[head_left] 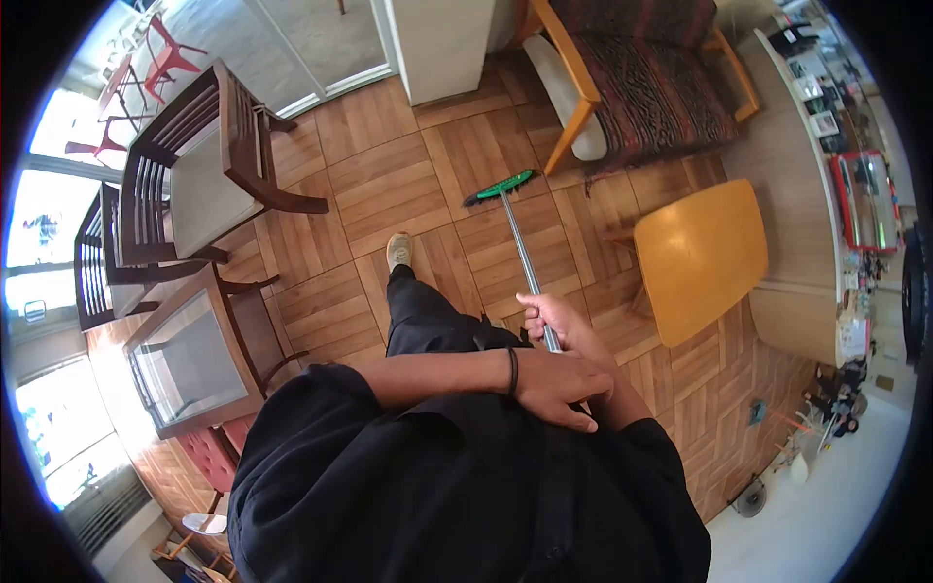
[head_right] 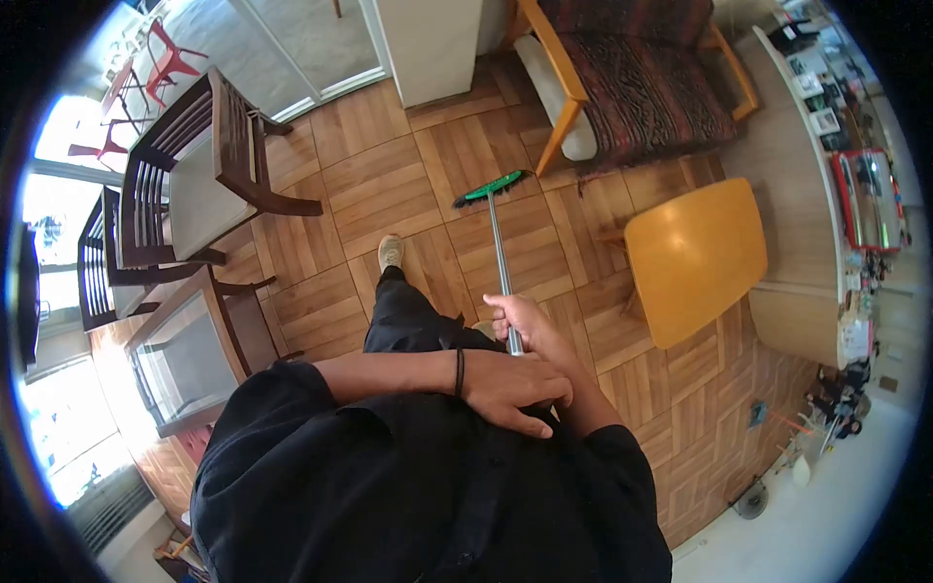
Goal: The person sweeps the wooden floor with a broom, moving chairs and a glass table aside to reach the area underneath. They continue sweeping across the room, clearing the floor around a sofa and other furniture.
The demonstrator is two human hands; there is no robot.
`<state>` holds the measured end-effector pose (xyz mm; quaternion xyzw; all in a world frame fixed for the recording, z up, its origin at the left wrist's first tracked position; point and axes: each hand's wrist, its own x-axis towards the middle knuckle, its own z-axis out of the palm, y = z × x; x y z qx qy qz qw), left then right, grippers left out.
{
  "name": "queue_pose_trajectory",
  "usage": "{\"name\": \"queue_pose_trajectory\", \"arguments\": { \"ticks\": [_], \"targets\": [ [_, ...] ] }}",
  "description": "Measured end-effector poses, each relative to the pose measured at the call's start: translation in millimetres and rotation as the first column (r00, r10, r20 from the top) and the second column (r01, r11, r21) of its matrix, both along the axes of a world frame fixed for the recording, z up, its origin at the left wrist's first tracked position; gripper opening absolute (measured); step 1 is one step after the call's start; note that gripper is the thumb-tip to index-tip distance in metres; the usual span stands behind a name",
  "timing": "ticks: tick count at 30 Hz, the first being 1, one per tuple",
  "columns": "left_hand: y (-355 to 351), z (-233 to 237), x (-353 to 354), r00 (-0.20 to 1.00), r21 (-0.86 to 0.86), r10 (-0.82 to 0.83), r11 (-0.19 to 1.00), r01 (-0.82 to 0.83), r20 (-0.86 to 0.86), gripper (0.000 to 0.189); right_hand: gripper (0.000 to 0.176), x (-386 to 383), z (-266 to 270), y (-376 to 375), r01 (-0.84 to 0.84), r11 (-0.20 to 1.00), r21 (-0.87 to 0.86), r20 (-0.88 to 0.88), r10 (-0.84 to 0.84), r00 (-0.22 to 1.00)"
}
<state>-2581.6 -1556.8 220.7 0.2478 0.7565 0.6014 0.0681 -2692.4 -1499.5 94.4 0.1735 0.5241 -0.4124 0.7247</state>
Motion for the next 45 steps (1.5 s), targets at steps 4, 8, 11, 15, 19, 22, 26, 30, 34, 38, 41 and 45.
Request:
{"name": "queue_pose_trajectory", "arguments": {
  "ticks": [4,8,11,15,19,22,26,30,34,38,41,45],
  "targets": [
    [-92.2,-15.6,34.1,0.957,0.298,0.244,0.913,-0.281,0.155,0.039,0.028,10.0,-21.1,-85.5,-0.072,0.99,-0.125,0.006,0.074,0.997],
    [-233.2,-56.1,93.4,0.697,0.256,0.575,0.662,-0.704,0.429,0.034,0.023,0.4,-59.2,-199.5,-0.048,0.991,-0.125,0.112,0.063,0.992],
    [-321.1,-113.9,160.8,0.194,-0.192,0.825,0.34,-0.921,0.53,0.04,0.025,-0.6,-92.6,-286.2,-0.103,0.992,-0.074,0.044,0.106,0.993],
    [-388.9,-157.9,241.7,-0.156,-0.633,0.904,0.148,-0.76,0.399,0.039,0.037,8.3,-121.9,-352.3,-0.318,0.934,0.166,-0.407,0.358,0.84],
    [-399.4,-183.3,273.4,-0.141,-0.762,0.931,0.182,-0.621,0.338,0.038,0.051,19.4,-171.5,-339.2,-0.533,0.709,0.462,-0.479,0.705,0.522],
    [-390.5,-194.0,264.0,-0.123,-0.769,0.912,0.251,-0.587,0.392,0.038,0.055,34.2,-158.9,-289.1,-0.533,0.652,0.54,-0.482,0.758,0.439],
    [-355.8,-201.5,224.0,-0.006,-0.776,0.894,0.384,-0.501,0.447,0.039,0.058,58.5,-142.4,-118.6,-0.393,0.715,0.578,-0.478,0.687,0.548],
    [-317.5,-257.1,206.2,0.141,-0.705,0.831,0.536,-0.465,0.539,0.039,0.054,78.8,-182.4,140.1,-0.416,0.497,0.762,-0.276,0.829,0.486],
    [-262.6,-269.8,165.9,0.348,-0.726,0.785,0.613,-0.314,0.512,0.036,0.046,81.8,-62.6,262.8,-0.305,0.329,0.894,-0.061,0.763,0.643],
    [-214.0,-277.8,132.4,0.422,-0.651,0.712,0.694,-0.306,0.561,0.034,0.034,85.2,-42.7,367.6,-0.099,0.2,0.975,-0.063,0.672,0.738],
    [-172.9,-251.6,115.8,0.45,-0.67,0.716,0.683,-0.29,0.535,0.035,0.03,83.1,-46.9,409.8,0.042,0.149,0.988,-0.138,0.726,0.674],
    [-147.7,-238.9,123.6,0.639,-0.671,0.634,0.702,-0.239,0.435,0.035,0.031,109.7,-84.8,482.7,0.095,0.183,0.979,-0.202,0.766,0.611]
  ]
}}
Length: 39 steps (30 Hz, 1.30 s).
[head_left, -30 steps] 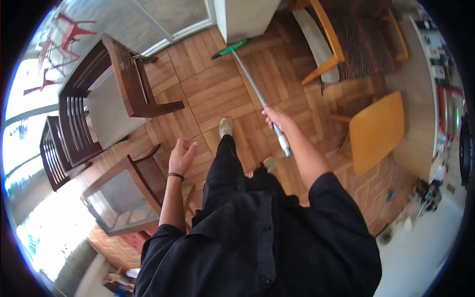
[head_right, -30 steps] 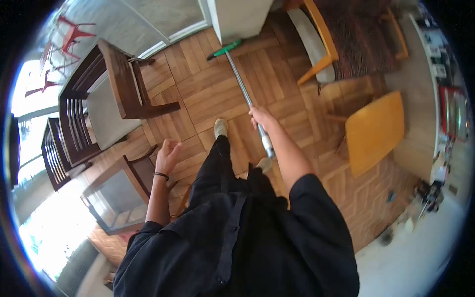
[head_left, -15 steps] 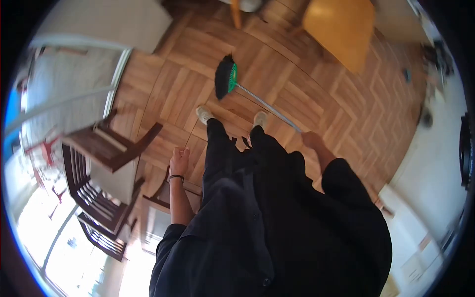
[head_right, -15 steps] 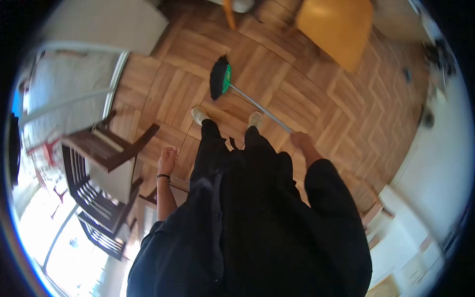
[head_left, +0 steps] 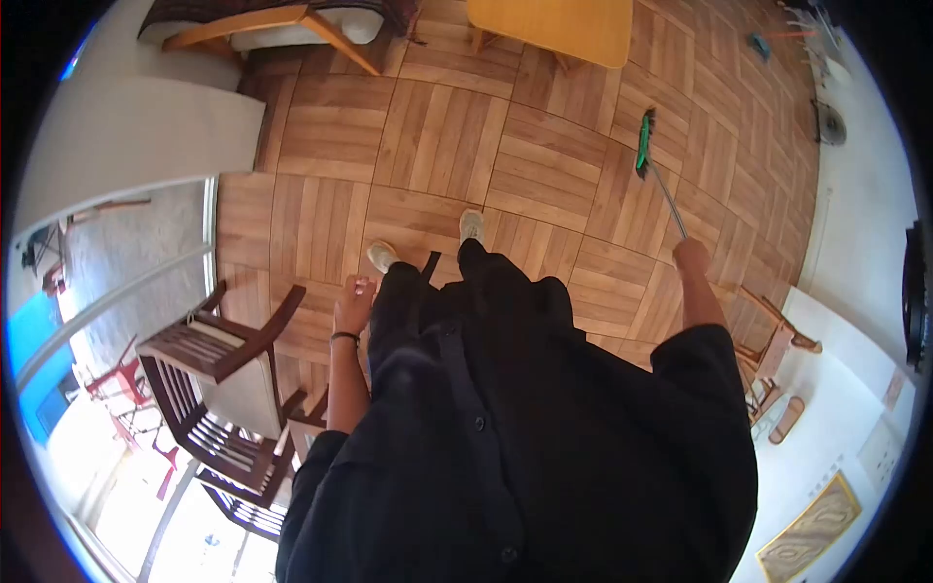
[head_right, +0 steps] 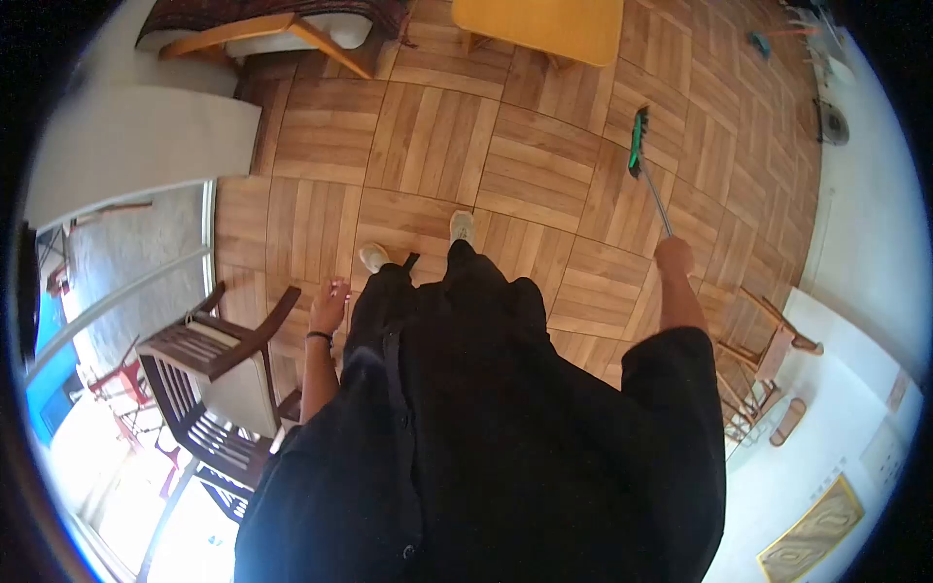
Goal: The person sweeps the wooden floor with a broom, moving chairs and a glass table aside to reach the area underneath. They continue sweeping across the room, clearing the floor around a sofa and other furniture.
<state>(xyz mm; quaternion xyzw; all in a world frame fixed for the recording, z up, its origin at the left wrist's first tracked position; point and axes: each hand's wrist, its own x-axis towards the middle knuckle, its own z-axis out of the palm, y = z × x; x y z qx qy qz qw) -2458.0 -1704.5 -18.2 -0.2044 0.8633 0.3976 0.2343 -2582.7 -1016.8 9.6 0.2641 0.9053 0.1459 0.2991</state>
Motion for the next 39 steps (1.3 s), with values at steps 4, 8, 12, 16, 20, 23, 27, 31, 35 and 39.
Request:
{"name": "queue_pose_trajectory", "arguments": {
  "ticks": [4,8,12,16,20,23,27,31,35,39],
  "targets": [
    [9.0,-16.1,10.7,0.991,0.092,0.127,0.987,-0.129,0.029,0.034,0.038,28.5,55.5,-37.0,-0.046,0.996,-0.071,-0.087,0.04,0.995],
    [22.6,30.6,2.8,0.995,0.008,0.066,0.998,-0.065,-0.08,0.035,0.045,59.5,68.3,-106.0,-0.091,0.977,-0.195,0.046,0.102,0.994],
    [9.2,38.4,52.1,0.967,0.042,0.184,0.983,-0.179,-0.176,0.037,0.043,86.9,58.3,-220.1,-0.323,0.887,-0.329,0.056,0.359,0.932],
    [-15.2,45.0,150.3,0.935,-0.002,0.335,0.941,-0.338,-0.117,0.038,0.043,112.1,21.6,-338.4,-0.562,0.656,-0.504,-0.018,0.643,0.766],
    [-36.2,33.5,279.9,0.81,0.01,0.585,0.811,-0.585,-0.044,0.039,0.044,152.3,42.9,-481.0,-0.609,0.496,-0.619,-0.028,0.761,0.648],
    [-33.6,28.5,364.1,0.686,-0.025,0.728,0.686,-0.727,0.018,0.04,0.041,194.3,35.8,-560.2,-0.638,0.395,-0.66,-0.031,0.835,0.549],
    [-12.9,11.0,437.9,0.54,-0.037,0.842,0.54,-0.841,0.004,0.041,0.038,245.0,19.9,-626.7,-0.647,0.354,-0.676,0.023,0.887,0.462],
    [22.4,20.7,455.1,0.435,-0.019,0.9,0.435,-0.9,-0.011,0.041,0.033,269.7,-6.0,-626.8,-0.625,0.403,-0.669,0.083,0.875,0.476],
    [55.1,5.7,449.6,0.407,0.066,0.912,0.404,-0.912,0.044,0.04,0.042,248.2,-33.9,-547.5,-0.611,0.433,-0.662,0.095,0.858,0.505],
    [76.7,0.8,398.0,0.498,0.127,0.859,0.485,-0.866,0.119,0.038,0.053,186.4,-58.9,-389.0,-0.495,0.639,-0.589,0.18,0.701,0.69]
  ]
}}
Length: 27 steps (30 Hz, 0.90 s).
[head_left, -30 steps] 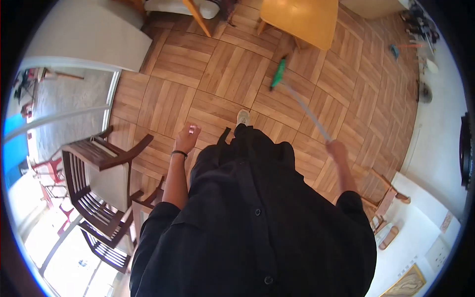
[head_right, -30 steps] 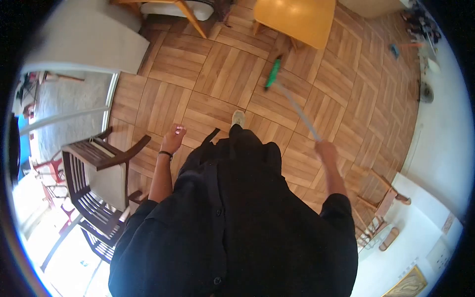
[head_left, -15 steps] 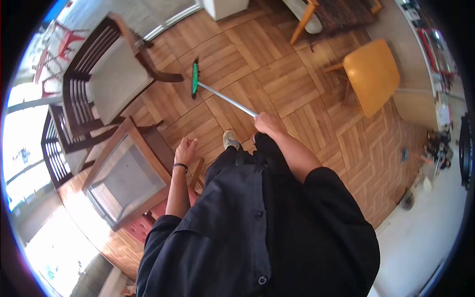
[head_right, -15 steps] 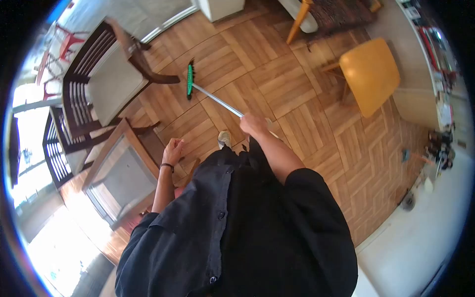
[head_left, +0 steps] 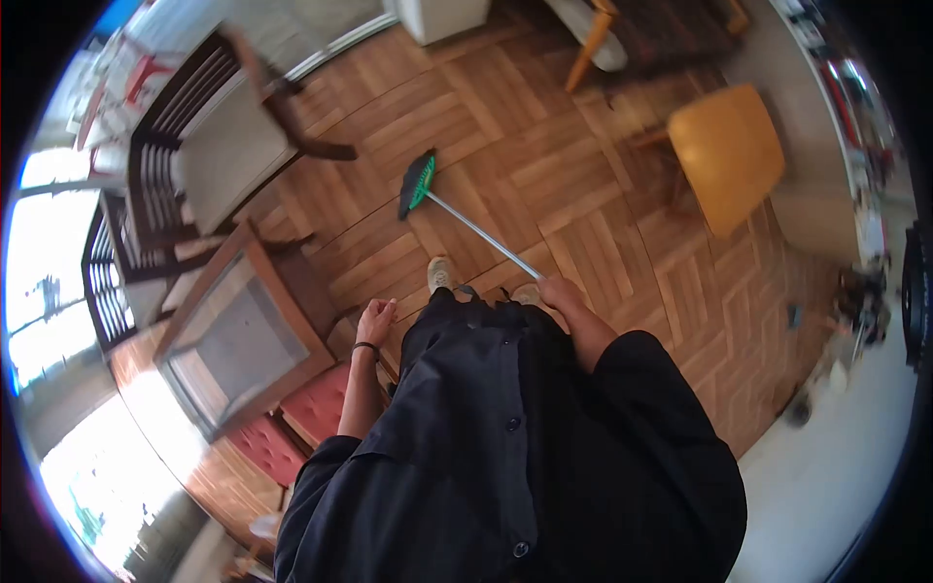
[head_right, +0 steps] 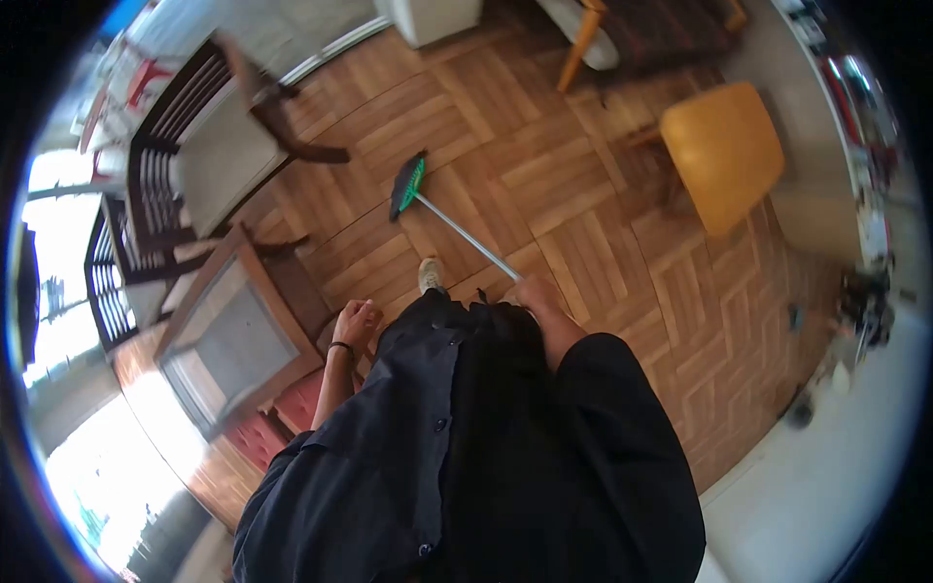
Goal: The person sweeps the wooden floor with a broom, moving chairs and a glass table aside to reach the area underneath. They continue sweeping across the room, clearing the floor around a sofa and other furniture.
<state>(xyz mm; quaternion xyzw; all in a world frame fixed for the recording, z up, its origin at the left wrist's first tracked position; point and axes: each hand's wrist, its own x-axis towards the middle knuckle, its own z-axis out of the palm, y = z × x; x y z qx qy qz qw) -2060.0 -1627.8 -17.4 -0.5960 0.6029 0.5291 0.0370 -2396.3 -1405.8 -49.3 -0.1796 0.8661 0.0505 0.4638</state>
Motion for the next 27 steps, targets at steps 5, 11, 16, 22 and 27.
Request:
{"name": "queue_pose_trajectory", "arguments": {
  "ticks": [5,11,16,22,27],
  "targets": [
    [8.4,-19.7,-94.6,0.984,0.088,-0.155,0.983,0.162,-0.084,0.036,0.056,-51.0,9.0,238.6,0.231,0.945,0.23,-0.078,-0.218,0.973],
    [40.0,-16.3,-227.0,0.894,0.011,-0.443,0.896,0.444,-0.07,0.037,0.035,-71.9,97.2,449.9,0.621,0.633,0.462,-0.241,-0.584,0.775],
    [91.2,-9.6,-289.7,0.811,-0.023,-0.573,0.818,0.575,-0.12,0.038,0.031,-96.3,99.5,526.3,0.709,0.622,0.333,-0.498,-0.522,0.692],
    [110.0,-35.5,-288.9,0.793,-0.009,-0.602,0.797,0.604,-0.091,0.038,0.036,-133.5,138.3,551.4,0.653,0.706,0.274,-0.515,-0.466,0.719],
    [101.1,-59.8,-293.2,0.484,-0.188,-0.859,0.454,0.871,0.167,0.049,0.046,-187.9,133.1,465.5,0.57,0.792,0.218,-0.4,-0.46,0.793]
  ]
}}
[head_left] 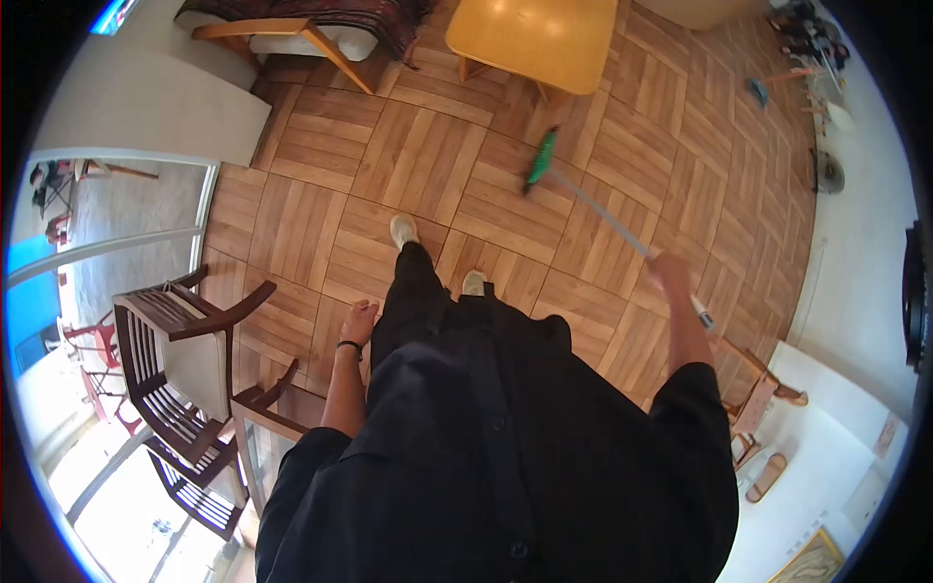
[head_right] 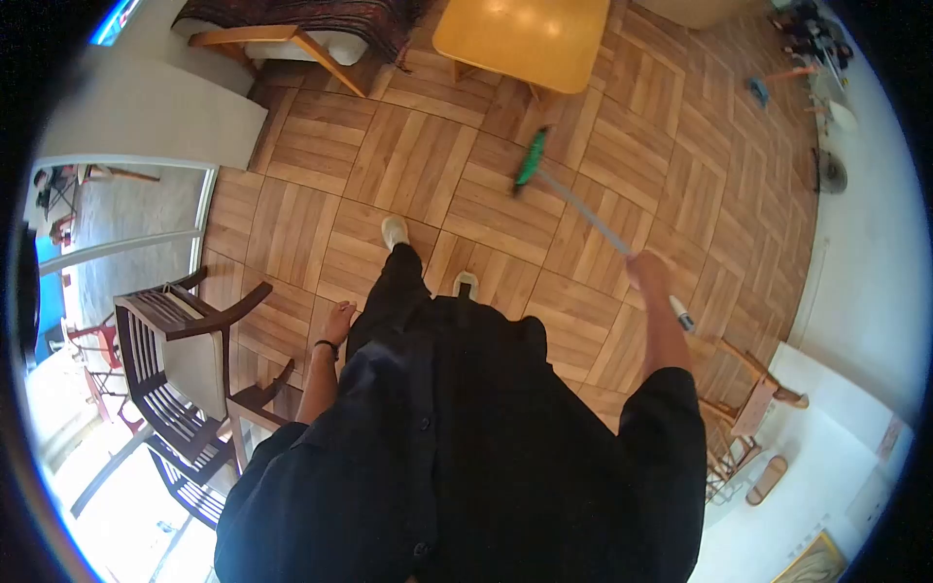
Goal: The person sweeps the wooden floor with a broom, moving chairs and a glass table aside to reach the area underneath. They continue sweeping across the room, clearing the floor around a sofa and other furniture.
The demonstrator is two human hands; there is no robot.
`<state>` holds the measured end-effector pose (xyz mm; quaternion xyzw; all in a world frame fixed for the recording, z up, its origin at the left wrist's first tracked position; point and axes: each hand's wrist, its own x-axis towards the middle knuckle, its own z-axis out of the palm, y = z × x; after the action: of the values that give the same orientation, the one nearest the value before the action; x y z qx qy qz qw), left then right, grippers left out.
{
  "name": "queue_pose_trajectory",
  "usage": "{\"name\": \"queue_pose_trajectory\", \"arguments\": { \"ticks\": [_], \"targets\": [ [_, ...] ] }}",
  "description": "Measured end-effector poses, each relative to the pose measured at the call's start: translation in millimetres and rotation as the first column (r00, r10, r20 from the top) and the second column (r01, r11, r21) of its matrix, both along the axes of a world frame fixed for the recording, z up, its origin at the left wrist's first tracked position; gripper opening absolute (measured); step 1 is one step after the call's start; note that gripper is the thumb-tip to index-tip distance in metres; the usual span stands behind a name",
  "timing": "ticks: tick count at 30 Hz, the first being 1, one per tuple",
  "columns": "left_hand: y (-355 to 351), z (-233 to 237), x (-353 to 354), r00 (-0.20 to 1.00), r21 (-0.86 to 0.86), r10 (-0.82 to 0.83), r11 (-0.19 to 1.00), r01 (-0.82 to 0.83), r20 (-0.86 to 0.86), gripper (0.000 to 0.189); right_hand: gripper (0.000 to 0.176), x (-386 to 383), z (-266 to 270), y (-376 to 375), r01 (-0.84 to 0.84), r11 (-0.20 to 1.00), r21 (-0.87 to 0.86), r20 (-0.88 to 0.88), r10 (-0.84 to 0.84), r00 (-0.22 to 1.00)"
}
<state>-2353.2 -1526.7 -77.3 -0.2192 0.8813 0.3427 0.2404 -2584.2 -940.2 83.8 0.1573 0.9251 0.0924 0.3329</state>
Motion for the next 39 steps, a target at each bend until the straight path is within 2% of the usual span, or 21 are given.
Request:
{"name": "queue_pose_trajectory", "arguments": {
  "ticks": [1,2,3,6,9,10,12,15,18,21,24,27,28,29,31,33,34,35,36,37,39],
  "targets": [
    [4.7,9.4,-11.0,0.974,0.182,0.173,0.963,-0.199,0.147,0.055,0.047,-13.1,-0.3,-28.7,-0.016,0.997,-0.07,-0.02,0.015,1.0],
    [19.0,34.3,-31.0,0.899,0.327,0.306,0.854,-0.405,0.315,0.061,0.048,-25.4,-1.7,-62.3,-0.035,0.989,-0.141,-0.038,0.03,0.999],
    [28.9,48.0,-47.7,0.784,0.422,0.384,0.682,-0.597,0.488,0.068,0.048,-40.9,-8.9,-93.6,-0.102,0.976,-0.191,-0.015,0.101,0.995],
    [28.3,31.9,-78.2,0.898,0.428,0.191,0.827,-0.365,0.396,0.085,0.058,-90.3,-57.1,-186.6,-0.2,0.927,-0.318,0.05,0.227,0.973],
    [-1.5,55.1,-126.0,0.859,0.472,0.093,0.803,-0.365,0.504,0.084,0.049,-135.0,-50.8,-313.1,-0.248,0.868,-0.43,0.007,0.278,0.961],
    [-12.8,63.0,-139.6,0.856,0.546,0.137,0.718,-0.433,0.499,0.077,0.048,-147.1,-48.9,-351.5,-0.281,0.845,-0.454,-0.031,0.3,0.953],
    [-35.7,76.0,-163.7,0.838,0.669,0.229,0.515,-0.536,0.495,0.066,0.047,-183.4,-59.9,-421.6,-0.264,0.829,-0.494,0.111,0.361,0.926],
    [-65.3,81.8,-198.9,0.831,0.741,0.484,0.444,-0.504,0.274,0.054,0.046,-225.6,-64.1,-513.7,-0.29,0.829,-0.478,0.18,0.416,0.891],
    [-80.9,98.8,-228.5,0.593,0.546,0.734,0.363,-0.755,0.332,0.041,0.047,-255.0,-120.7,-552.9,-0.373,0.769,-0.519,0.093,0.485,0.869],
    [-91.6,87.1,-219.9,0.576,0.515,0.79,0.41,-0.752,0.212,0.027,0.046,-270.0,-134.7,-560.5,-0.262,0.81,-0.524,0.19,0.411,0.891],
    [-90.4,78.5,-229.0,0.442,0.49,0.893,0.351,-0.798,0.082,0.016,0.051,-266.6,-161.4,-517.1,-0.311,0.778,-0.546,0.12,0.44,0.89],
    [-89.7,81.3,-254.7,0.509,0.339,0.835,0.426,-0.839,0.208,0.013,0.051,-260.7,-147.2,-433.0,-0.094,0.877,-0.472,0.186,0.203,0.961],
    [-86.0,73.9,-259.7,0.568,0.332,0.809,0.499,-0.8,0.153,0.012,0.051,-250.3,-186.7,-384.1,-0.131,0.89,-0.437,0.183,0.231,0.956],
    [-82.4,73.2,-271.1,0.597,0.348,0.784,0.518,-0.781,0.171,0.012,0.051,-239.9,-224.0,-332.1,-0.172,0.9,-0.4,0.18,0.261,0.949],
    [-65.5,76.5,-299.6,0.64,0.383,0.742,0.542,-0.748,0.201,0.015,0.051,-234.3,-175.8,-252.8,0.036,0.954,-0.297,0.257,0.044,0.965],
    [-34.0,92.3,-336.1,0.681,0.377,0.708,0.588,-0.715,0.187,0.023,0.053,-213.7,-186.3,-145.0,-0.013,0.974,-0.228,0.33,0.09,0.94],
    [-18.4,98.9,-354.5,0.712,0.36,0.678,0.627,-0.691,0.186,0.024,0.053,-222.2,-122.9,-128.8,0.122,0.985,-0.123,0.318,-0.077,0.945],
    [-2.5,101.3,-370.1,0.744,0.34,0.642,0.668,-0.662,0.185,0.025,0.055,-214.1,-127.1,-72.1,0.203,0.969,-0.139,0.316,-0.15,0.937],
    [12.9,96.4,-381.9,0.775,0.382,0.595,0.679,-0.627,0.215,0.022,0.055,-207.0,-127.5,-21.3,0.201,0.977,-0.066,0.305,-0.172,0.937],
    [33.8,104.2,-398.1,0.838,0.445,0.512,0.716,-0.537,0.188,0.02,0.054,-210.3,-101.9,12.5,0.246,0.969,-0.01,0.337,-0.228,0.913],
    [92.1,146.9,-435.3,0.935,0.558,0.333,0.757,-0.342,0.122,0.017,0.045,-211.6,-68.5,70.0,0.303,0.942,0.145,0.257,-0.331,0.908]
  ]
}}
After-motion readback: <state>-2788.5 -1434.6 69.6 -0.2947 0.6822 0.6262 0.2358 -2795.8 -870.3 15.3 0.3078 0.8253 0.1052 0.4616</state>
